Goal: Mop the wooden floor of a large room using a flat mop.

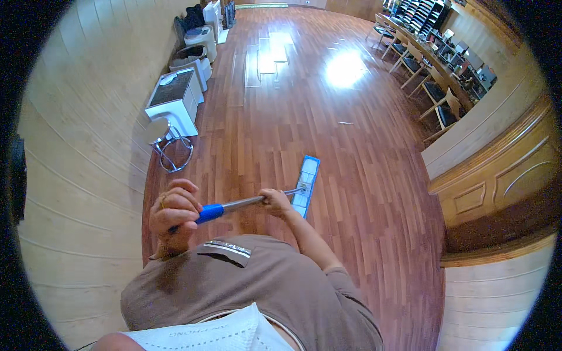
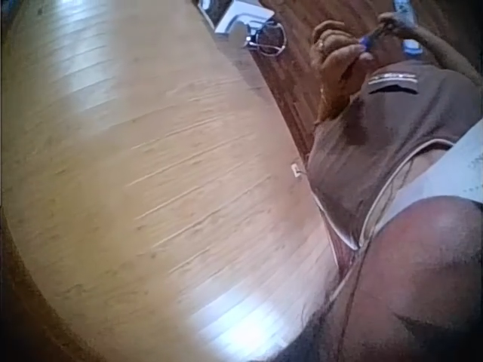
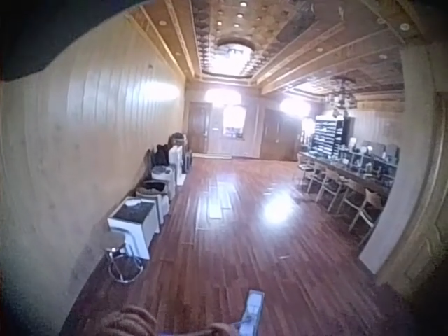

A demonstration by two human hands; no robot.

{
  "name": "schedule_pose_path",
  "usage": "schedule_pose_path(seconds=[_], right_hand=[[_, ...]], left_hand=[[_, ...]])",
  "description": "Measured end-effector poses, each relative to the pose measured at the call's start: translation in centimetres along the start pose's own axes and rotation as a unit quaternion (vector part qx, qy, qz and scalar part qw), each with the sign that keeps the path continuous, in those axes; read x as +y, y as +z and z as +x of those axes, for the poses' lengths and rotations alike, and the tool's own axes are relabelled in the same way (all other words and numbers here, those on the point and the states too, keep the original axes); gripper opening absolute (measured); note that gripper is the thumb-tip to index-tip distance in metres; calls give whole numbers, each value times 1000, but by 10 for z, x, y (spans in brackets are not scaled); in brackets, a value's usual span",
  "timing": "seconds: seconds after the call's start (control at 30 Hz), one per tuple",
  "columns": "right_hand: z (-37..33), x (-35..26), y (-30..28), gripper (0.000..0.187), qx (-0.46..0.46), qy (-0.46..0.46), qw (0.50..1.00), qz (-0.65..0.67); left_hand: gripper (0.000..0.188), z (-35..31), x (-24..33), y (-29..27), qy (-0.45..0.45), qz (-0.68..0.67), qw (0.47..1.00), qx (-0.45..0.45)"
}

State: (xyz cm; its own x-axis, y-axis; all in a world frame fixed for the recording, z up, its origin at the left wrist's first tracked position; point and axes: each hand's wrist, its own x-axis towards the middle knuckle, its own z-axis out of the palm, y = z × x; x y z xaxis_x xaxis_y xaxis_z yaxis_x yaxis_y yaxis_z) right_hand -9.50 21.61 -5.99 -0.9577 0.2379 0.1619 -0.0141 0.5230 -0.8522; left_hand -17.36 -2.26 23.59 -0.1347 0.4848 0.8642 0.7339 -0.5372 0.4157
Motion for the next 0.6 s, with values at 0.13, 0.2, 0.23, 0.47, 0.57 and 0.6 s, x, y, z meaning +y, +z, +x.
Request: schedule_pose_path(seconds=[0.13,0.2,0.23,0.47,0.57,0.6], right_hand=[[-4,-7,12,10,58,37,985,-156],[1,-14,10,12,96,8,983,-158],[6,-15,13,11,117,6,981,-156],[7,-17,-14,5,193,112,959,-173],[-26,-1,-27,4,283,179,921,-201],[-33,-4,-30,4,299,197,912,-200]], left_hand=[[21,11,-15,-6,14,-28,1000,5],[23,19,-23,-7,27,-50,998,-25],[23,21,-26,-10,51,-37,998,-24],[20,53,-77,-14,141,-124,974,-128],[19,63,-111,19,138,-207,955,-158],[19,67,-116,25,141,-229,948,-170]])
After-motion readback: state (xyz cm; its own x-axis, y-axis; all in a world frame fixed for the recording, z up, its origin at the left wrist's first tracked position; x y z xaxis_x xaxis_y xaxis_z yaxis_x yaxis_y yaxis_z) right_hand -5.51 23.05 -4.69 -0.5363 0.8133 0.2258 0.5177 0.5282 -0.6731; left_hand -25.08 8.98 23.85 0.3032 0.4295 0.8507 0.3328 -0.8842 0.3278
